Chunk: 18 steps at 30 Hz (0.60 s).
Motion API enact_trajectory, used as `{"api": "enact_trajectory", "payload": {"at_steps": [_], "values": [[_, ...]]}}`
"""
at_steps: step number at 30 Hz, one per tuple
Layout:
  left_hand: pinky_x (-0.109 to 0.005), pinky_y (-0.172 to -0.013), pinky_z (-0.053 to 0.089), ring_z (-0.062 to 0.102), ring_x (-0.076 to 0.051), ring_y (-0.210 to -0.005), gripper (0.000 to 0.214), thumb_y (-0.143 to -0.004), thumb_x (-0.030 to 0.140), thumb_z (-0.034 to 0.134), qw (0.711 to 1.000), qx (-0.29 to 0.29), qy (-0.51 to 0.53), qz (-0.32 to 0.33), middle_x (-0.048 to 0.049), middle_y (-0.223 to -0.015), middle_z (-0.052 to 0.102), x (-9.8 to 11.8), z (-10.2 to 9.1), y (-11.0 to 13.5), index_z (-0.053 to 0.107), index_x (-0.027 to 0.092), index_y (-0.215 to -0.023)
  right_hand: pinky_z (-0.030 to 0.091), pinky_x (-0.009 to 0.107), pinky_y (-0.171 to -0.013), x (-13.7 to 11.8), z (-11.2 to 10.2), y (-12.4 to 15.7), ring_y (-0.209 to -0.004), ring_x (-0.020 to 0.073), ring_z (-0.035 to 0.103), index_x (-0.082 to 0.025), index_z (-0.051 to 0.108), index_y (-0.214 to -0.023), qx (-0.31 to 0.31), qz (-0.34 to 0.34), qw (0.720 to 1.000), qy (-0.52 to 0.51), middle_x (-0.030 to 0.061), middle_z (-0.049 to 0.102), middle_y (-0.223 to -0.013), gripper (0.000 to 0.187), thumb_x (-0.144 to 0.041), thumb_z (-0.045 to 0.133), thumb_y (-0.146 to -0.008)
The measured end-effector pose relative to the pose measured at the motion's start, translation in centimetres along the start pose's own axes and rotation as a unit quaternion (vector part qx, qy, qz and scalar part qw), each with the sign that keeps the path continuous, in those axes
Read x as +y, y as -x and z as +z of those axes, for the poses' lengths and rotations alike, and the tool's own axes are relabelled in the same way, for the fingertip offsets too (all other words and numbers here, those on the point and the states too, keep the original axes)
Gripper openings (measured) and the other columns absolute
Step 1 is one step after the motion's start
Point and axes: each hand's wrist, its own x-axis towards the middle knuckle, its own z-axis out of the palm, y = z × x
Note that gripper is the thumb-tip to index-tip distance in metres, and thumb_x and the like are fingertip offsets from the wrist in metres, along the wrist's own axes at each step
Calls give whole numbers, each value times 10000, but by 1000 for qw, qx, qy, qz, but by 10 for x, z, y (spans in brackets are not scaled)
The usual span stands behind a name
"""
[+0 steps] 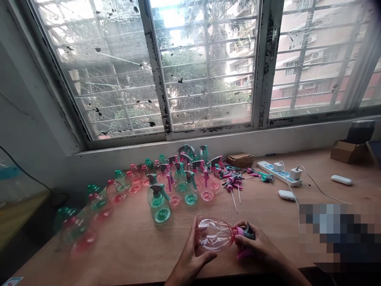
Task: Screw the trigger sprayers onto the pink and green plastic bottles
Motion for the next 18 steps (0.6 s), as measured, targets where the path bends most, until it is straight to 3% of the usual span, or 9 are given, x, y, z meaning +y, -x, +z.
{"api": "enact_trajectory", "payload": {"at_steps": [5, 9, 13, 18], "values": [[-506, -1221, 212, 364, -334, -1440, 1000, -798, 410, 783, 998, 5, -48, 48, -117, -1617, 280, -6, -2, -2, 148, 315, -1566, 552, 317, -537, 2, 0, -1, -549, 194, 660, -188, 615, -907, 9, 1, 1000, -1, -11, 681, -638, 462, -531, 839, -692], [-524, -1213, 227, 411, -355, -1410, 1109, -756, 437, 812, 998, 12, -47, 40, -140, -1590, 332, -10, -3, -3, 77, 300, -1576, 553, 327, -544, 0, 2, 0, -547, 192, 652, -192, 609, -900, 11, 6, 1000, -14, -13, 678, -627, 458, -534, 835, -695], [-506, -1236, 186, 259, -340, -1495, 1010, -801, 410, 777, 999, 30, -30, 20, -120, -1640, 242, -3, 0, -2, 138, 277, -1572, 553, 312, -562, -4, 2, 3, -564, 182, 648, -187, 620, -924, 3, 11, 1000, -1, -11, 689, -642, 437, -476, 856, -697], [-529, -1246, 96, 170, -335, -1523, 956, -804, 373, 769, 994, 42, -88, 44, -96, -1644, 249, 0, 1, -3, 192, 300, -1562, 558, 316, -550, -2, 2, 1, -551, 175, 638, -179, 615, -925, 6, 3, 1000, -2, -9, 684, -641, 434, -491, 834, -718]]}}
